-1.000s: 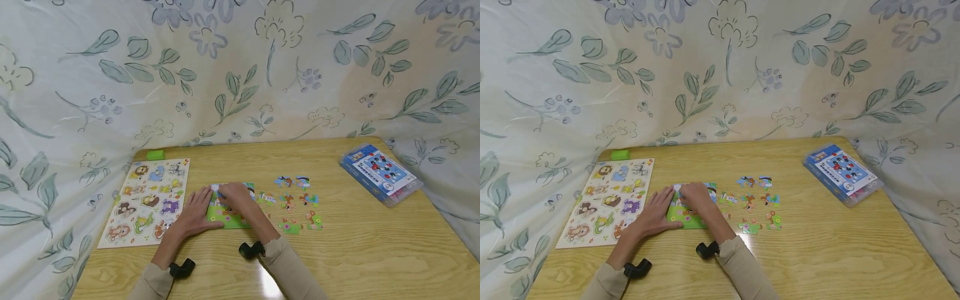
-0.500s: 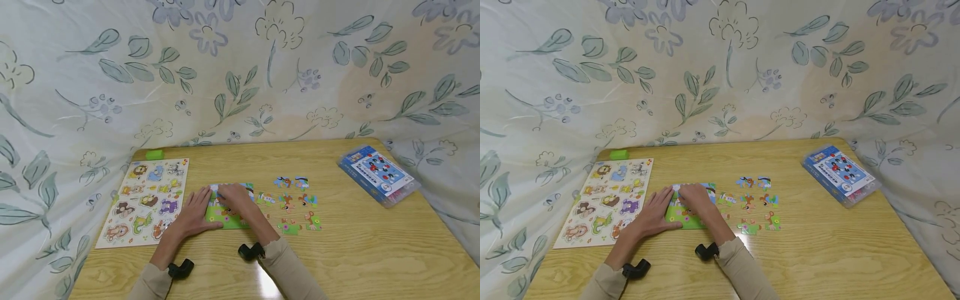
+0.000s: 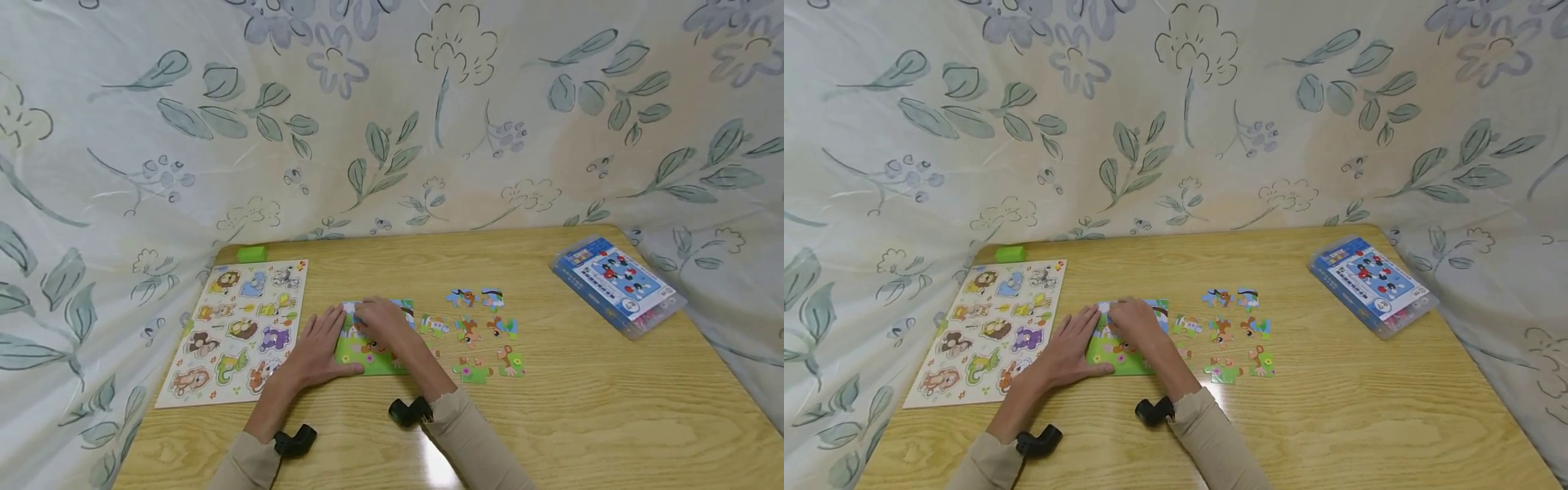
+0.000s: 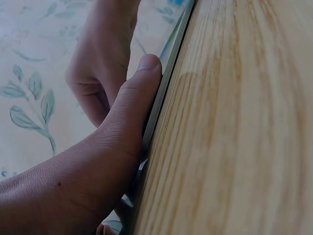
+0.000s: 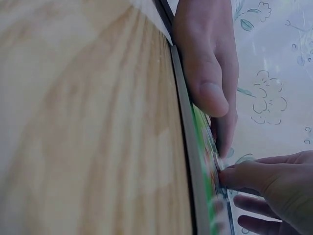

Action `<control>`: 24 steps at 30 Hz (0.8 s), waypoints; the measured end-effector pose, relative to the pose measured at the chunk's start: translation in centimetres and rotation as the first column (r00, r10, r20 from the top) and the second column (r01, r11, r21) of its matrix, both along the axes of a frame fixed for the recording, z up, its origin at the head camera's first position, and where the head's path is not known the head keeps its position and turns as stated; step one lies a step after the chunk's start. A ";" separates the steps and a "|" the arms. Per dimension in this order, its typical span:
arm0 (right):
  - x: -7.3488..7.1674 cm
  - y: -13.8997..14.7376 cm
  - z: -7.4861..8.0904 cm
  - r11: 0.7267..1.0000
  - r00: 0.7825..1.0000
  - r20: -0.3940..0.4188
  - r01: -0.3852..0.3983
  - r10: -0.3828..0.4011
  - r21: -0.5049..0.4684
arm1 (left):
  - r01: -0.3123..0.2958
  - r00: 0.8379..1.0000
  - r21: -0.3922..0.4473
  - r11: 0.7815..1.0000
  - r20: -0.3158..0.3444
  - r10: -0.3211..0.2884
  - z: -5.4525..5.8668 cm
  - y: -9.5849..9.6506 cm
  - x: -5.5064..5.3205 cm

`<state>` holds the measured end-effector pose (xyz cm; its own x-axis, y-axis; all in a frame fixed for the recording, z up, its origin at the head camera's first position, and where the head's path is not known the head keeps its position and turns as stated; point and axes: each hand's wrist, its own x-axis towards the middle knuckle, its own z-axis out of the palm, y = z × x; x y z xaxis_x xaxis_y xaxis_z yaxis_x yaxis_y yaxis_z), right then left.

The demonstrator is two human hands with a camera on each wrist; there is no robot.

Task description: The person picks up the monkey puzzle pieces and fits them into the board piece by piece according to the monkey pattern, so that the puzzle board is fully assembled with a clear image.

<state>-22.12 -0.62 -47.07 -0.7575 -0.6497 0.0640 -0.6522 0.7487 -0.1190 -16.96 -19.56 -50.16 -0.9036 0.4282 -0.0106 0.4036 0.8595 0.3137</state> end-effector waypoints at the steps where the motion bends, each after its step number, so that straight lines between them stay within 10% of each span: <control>1: 0.0 0.0 0.0 1.000 1.000 0.007 0.001 -0.001 0.005 | 0.000 1.000 -0.003 1.000 -0.002 0.000 0.0 0.0 0.0; 24: -0.9 1.7 -0.2 0.994 0.980 0.199 0.045 -0.024 -0.104 | 0.018 0.999 -0.018 1.000 -0.050 -0.019 -0.2 0.1 -0.1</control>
